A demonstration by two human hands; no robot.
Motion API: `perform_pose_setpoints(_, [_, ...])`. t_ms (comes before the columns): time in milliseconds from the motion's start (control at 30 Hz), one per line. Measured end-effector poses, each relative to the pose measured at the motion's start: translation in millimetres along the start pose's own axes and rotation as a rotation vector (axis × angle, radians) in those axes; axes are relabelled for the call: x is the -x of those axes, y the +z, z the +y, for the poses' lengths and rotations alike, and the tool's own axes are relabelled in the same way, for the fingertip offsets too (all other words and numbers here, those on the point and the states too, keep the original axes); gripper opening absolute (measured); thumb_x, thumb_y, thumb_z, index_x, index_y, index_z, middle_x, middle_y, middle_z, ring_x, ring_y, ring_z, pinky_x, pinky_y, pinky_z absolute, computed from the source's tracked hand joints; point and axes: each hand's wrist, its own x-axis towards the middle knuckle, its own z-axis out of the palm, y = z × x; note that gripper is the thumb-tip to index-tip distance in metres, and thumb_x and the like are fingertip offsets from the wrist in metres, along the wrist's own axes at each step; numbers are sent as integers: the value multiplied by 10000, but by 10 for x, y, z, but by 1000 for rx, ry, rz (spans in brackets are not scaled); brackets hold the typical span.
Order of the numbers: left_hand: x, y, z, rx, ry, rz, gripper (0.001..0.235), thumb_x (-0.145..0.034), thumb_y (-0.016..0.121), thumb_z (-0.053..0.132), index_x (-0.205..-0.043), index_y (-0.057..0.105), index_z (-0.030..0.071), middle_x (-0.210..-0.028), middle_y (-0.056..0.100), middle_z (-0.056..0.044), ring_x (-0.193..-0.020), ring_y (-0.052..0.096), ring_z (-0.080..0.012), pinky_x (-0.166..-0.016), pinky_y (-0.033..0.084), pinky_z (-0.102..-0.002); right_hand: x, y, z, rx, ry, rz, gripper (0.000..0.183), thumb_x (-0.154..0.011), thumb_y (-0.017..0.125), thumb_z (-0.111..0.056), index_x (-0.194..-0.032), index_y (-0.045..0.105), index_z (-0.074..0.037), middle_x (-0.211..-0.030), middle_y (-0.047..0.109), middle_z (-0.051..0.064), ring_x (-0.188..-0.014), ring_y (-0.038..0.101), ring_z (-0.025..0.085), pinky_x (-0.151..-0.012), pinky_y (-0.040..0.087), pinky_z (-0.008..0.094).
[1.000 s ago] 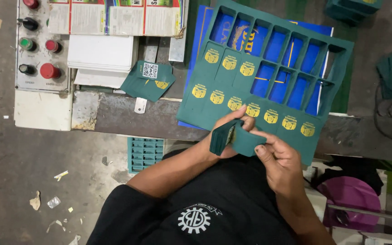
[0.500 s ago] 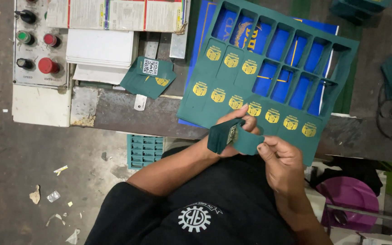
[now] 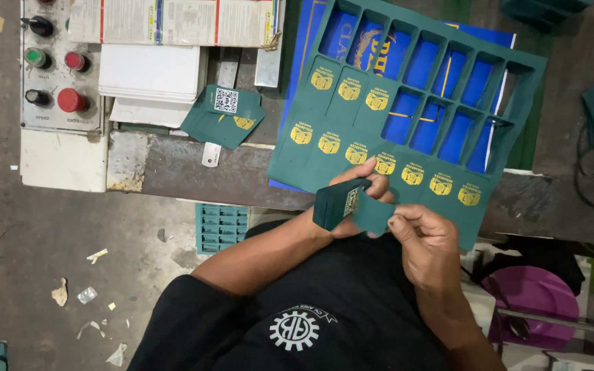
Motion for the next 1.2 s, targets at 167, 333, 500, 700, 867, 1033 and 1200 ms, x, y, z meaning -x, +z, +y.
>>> perform_pose_setpoints(167, [-2,34,10,-2,-5,9,645,-1159,300,502,-748,500,47,-698,478,-103,-592,539,-279,-514,521,-398,-38,49,-100,-37,20,-21,155,-1035,605,-28,-1120,680,78,-969,745,147,-880,725,200,-856,585,329])
perform_pose_setpoints(333, [-6,-9,-1,7,-7,0,637,-1161,311,504,-757,502,50,-700,481,-101,-590,539,-270,-517,514,-390,-45,69,-142,23,21,-43,182,-1061,581,-61,-1115,686,78,-971,745,146,-886,719,197,-861,586,335])
perform_pose_setpoints(500, [8,24,-63,-272,186,205,607,-1193,307,447,-794,520,43,-739,510,-93,-697,510,-224,-664,444,-356,-3,-19,-129,169,43,5,255,-1082,594,-128,-1151,703,93,-1002,737,147,-920,679,197,-877,540,326])
perform_pose_setpoints(700, [119,266,-34,-1542,710,633,442,-1151,359,295,-885,574,15,-779,572,-112,-709,557,-294,-685,462,-423,-51,141,-546,547,-236,4,378,-982,636,-234,-1288,637,-12,-1265,692,133,-1166,672,225,-1015,500,324])
perform_pose_setpoints(867, [148,491,145,-1927,697,468,205,-1067,534,194,-1060,577,-6,-965,630,-176,-899,611,-373,-815,466,-454,-184,29,-333,920,-278,104,396,-910,733,-127,-1294,671,-49,-1250,715,156,-1155,684,289,-982,510,366])
perform_pose_setpoints(1033, [204,495,241,-2339,655,190,504,-919,693,202,-1322,537,-59,-1237,639,-229,-1162,590,-400,-1003,432,-497,-297,-99,-161,1079,-425,120,380,-921,703,-58,-1299,663,-55,-1230,719,139,-1144,671,306,-1045,454,439])
perform_pose_setpoints(1200, [262,294,230,-2504,585,244,539,-902,710,79,-1407,540,-1,-1293,673,-179,-1227,639,-346,-1060,443,-472,-338,-110,-91,1156,-494,93,380,-907,676,-5,-1283,673,-56,-1180,726,118,-1120,673,284,-1097,393,473])
